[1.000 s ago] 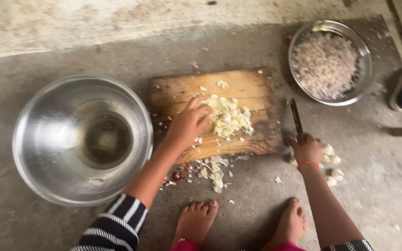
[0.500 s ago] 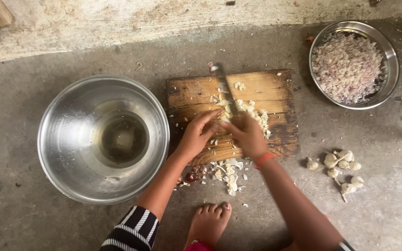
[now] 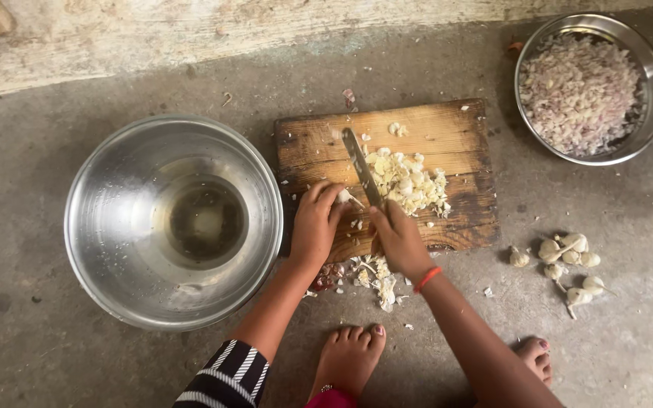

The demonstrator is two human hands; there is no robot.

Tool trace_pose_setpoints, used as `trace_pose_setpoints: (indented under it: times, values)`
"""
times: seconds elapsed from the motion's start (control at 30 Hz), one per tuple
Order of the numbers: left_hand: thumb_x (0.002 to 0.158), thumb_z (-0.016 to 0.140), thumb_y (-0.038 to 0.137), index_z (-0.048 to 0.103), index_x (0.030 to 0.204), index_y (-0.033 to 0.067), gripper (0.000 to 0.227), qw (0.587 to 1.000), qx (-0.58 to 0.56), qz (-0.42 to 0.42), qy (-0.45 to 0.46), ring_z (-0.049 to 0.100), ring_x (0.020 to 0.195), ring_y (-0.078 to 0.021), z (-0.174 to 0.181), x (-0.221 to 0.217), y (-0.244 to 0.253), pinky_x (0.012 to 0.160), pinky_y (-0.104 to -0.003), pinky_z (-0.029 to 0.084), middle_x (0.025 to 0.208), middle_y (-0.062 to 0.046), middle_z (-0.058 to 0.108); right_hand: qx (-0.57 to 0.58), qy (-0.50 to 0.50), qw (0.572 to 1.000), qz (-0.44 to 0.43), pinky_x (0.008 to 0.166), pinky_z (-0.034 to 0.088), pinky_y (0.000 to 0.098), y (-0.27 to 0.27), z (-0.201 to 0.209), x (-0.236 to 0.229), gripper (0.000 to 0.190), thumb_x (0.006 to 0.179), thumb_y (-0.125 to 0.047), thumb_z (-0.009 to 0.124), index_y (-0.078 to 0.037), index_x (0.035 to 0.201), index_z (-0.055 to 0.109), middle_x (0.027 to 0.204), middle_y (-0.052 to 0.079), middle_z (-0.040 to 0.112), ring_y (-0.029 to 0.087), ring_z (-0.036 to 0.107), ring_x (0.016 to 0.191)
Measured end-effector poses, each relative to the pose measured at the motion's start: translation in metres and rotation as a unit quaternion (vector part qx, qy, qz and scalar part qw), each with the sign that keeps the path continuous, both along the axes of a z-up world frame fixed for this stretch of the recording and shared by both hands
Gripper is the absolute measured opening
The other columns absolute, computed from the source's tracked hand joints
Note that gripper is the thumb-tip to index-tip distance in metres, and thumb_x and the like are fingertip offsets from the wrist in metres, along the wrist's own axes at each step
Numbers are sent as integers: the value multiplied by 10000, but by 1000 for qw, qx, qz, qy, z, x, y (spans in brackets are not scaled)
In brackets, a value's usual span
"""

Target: The person chops garlic cloves using a knife on a wooden board while sitting on the floor, occasionally peeling skins and moving chopped pieces aside.

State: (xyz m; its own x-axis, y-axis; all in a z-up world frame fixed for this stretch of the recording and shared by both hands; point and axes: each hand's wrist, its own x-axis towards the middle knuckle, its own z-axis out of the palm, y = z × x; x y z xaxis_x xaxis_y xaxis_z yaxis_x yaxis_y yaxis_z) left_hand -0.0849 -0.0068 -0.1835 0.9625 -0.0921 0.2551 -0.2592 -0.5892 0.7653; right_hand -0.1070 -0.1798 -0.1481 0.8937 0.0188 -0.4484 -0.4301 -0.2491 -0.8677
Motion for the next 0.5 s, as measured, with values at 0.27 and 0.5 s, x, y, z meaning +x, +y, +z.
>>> trace_pose_setpoints:
  times: [0.27,0.5]
  values:
    - [960,715,147,701,1294,83,341,999,-43,-6,-23,667,1001,-304,-9,-4,2,853,-409,543,1160,-145,637,15,47,998,-36,325,348,306,4,-5,-33,347,1078,-385,409,-81,966,533,540,36,491,139,451,346]
    - [967,716,142,725,1284,96,320,999,-19,23,-43,657,915,-267,-27,-3,-2,816,-378,551,1017,-99,671,-167,-45,985,3,464,449,411,5,-18,-35,364,1097,-371,458,-42,960,533,578,100,606,235,585,472]
